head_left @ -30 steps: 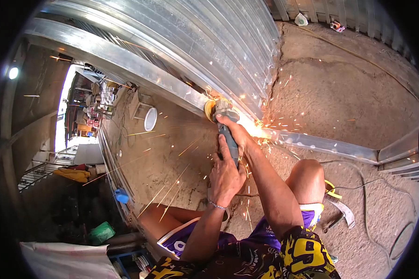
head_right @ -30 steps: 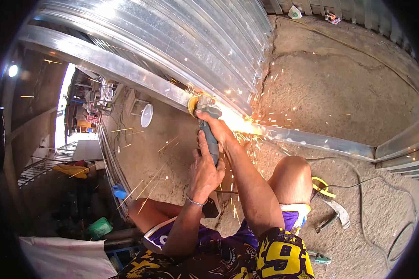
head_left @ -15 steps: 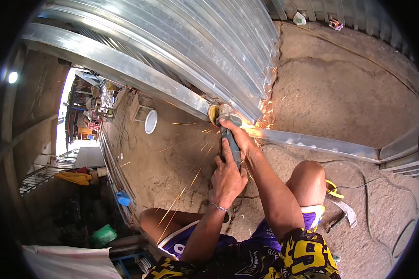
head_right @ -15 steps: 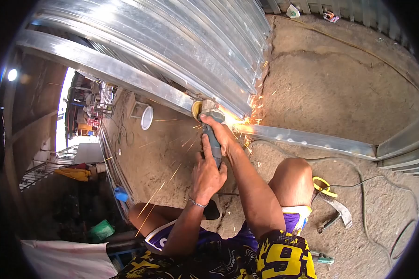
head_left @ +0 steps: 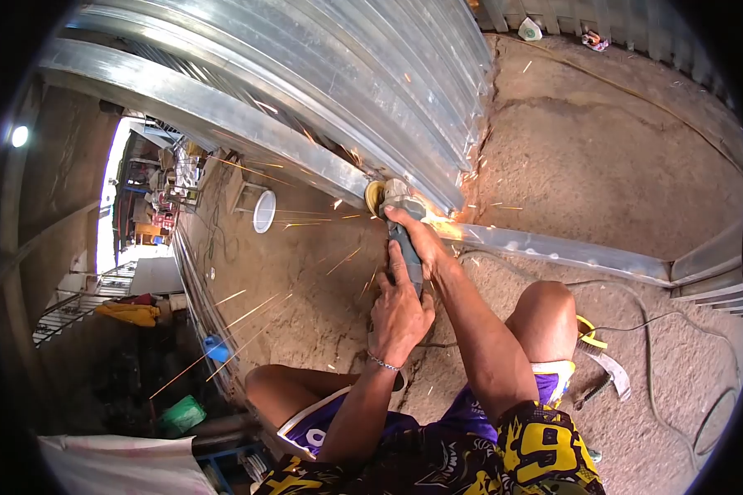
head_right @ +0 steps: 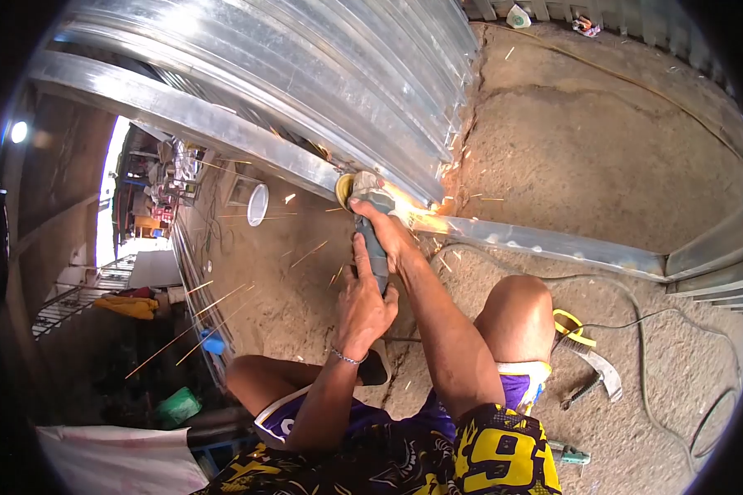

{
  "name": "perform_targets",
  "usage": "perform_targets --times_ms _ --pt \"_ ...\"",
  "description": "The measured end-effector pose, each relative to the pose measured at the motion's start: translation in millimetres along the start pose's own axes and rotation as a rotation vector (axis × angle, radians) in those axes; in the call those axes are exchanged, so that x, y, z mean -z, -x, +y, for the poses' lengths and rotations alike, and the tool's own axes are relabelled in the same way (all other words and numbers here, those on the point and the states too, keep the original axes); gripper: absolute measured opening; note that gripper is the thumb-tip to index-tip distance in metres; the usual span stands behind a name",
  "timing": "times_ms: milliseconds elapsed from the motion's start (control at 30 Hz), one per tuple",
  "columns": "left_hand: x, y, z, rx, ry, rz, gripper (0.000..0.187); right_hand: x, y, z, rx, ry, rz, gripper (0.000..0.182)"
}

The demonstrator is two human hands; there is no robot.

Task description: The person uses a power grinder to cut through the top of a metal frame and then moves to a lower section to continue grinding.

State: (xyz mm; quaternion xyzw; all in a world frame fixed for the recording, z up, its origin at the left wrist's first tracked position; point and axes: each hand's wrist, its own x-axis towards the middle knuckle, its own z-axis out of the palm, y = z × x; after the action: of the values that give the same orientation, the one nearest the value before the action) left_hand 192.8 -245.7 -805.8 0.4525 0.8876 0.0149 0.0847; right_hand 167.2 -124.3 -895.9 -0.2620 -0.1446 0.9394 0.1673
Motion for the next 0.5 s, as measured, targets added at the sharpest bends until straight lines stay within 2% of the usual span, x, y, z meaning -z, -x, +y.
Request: perform_targets --times_ms 100,300,367,433,500 --pt "11.3 1.2 7.9 0.091 0.010 -0.095 0.103 -2.9 12.0 -7.0 -0.015 0.011 -0.056 0.056" --pt "9.4 -2.5 3.6 0.084 -0.036 -0.114 0.101 1.2 -1.3 3.0 -0.012 -0.070 -0.042 0.057" --pt "3.9 -4.2 -3.1 0.057 -0.050 -0.094 0.102 4.6 -2.8 3.1 -0.134 -0.116 -0.055 0.055" --pt "7.6 -5.2 3.6 0.027 -0.061 -0.078 0.102 0.2 3.1 -1.9 -0.068 -0.120 -0.057 0.054" --pt "10.8 -1.2 10.3 0.118 -0.040 -0.109 0.102 -3.4 2.5 -2.9 -0.013 -0.105 -0.071 0.053"
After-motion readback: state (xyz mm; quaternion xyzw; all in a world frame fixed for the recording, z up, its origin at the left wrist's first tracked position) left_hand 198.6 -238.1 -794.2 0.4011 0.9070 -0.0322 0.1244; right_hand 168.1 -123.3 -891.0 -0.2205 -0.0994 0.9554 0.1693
